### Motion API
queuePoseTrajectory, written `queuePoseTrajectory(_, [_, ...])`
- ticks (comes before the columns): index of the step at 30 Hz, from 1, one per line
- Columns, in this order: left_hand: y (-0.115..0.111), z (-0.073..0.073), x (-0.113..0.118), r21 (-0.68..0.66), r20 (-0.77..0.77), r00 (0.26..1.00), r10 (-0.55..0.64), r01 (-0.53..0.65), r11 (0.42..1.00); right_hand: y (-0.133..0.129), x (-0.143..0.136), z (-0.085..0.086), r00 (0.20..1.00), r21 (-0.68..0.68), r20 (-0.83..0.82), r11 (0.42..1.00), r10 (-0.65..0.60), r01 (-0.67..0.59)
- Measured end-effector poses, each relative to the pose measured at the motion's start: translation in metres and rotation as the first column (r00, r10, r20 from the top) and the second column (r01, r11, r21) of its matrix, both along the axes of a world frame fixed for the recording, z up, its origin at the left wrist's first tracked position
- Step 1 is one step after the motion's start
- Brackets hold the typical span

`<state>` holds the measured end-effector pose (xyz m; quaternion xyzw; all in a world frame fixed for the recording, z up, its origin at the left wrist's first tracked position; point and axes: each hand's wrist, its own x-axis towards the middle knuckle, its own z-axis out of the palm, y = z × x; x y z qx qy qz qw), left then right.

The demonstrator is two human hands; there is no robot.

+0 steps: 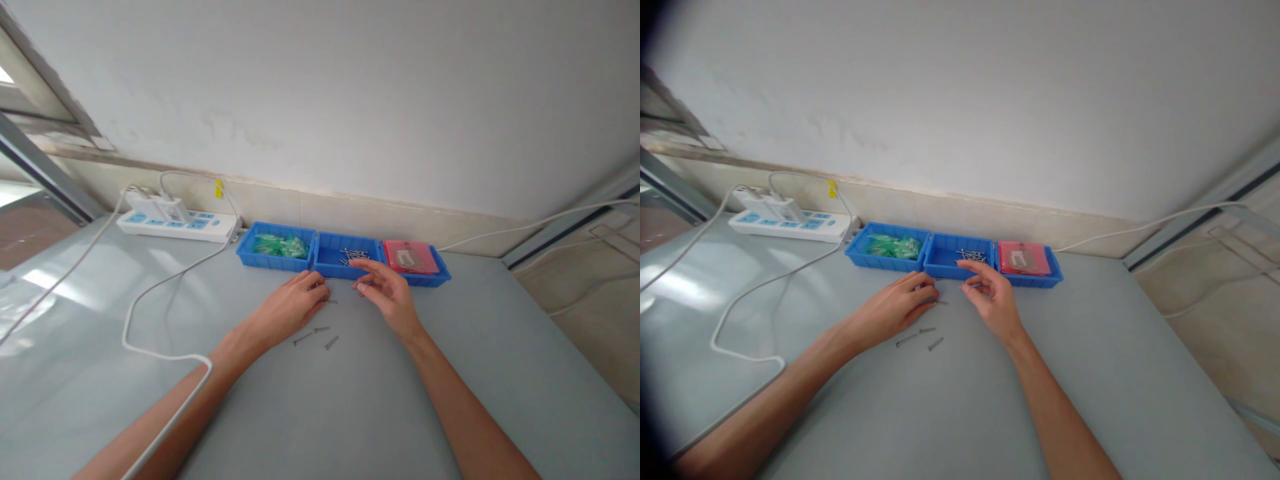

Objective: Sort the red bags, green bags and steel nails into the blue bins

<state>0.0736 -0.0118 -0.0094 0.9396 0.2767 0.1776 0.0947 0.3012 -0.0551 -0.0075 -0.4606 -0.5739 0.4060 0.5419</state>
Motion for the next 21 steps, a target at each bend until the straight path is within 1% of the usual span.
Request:
queuePoseTrajectory(2, [0.0, 0.002, 0.0, -0.006, -0.018, 1.0, 0.001, -0.001, 1.0, 0.0, -0.001, -0.001, 1.0, -0.007, 0.024, 1.0, 0.015, -0.015])
queuePoseTrajectory(5, [0.001, 0.003, 0.002, -0.051, -0.024, 1.0, -0.009, 0.007, 0.999, -0.001, -0.003, -0.003, 0.998, -0.018, 0.047, 0.999, 0.042, -0.041])
queuePoseTrajectory(7, [0.0, 0.003, 0.002, -0.081, 0.019, 1.0, -0.007, 0.009, 0.997, -0.002, -0.005, -0.004, 0.995, -0.012, 0.089, 0.999, 0.034, -0.033])
queuePoseTrajectory(10, [-0.001, 0.007, 0.001, -0.1, 0.123, 0.992, -0.001, 0.014, 0.995, -0.002, -0.007, -0.005, 0.982, 0.004, 0.191, 1.0, -0.003, 0.003])
queuePoseTrajectory(12, [-0.002, 0.011, 0.0, -0.108, 0.185, 0.983, 0.001, 0.019, 0.994, -0.002, -0.007, -0.005, 0.977, -0.008, 0.212, 1.0, 0.006, -0.005])
queuePoseTrajectory(14, [-0.002, 0.014, 0.0, -0.12, 0.23, 0.973, 0.006, 0.022, 0.993, -0.002, -0.007, -0.005, 0.986, -0.045, 0.156, 0.998, 0.059, -0.053])
queuePoseTrajectory(17, [-0.002, 0.014, -0.001, -0.132, 0.259, 0.966, 0.011, 0.024, 0.991, -0.001, -0.005, -0.005, 0.99, -0.1, 0.024, 0.986, 0.138, -0.135])
queuePoseTrajectory(21, [-0.002, 0.013, -0.001, -0.123, 0.272, 0.962, -0.002, 0.037, 0.992, 0.0, -0.003, -0.005, 0.988, -0.136, -0.026, 0.978, 0.155, -0.157])
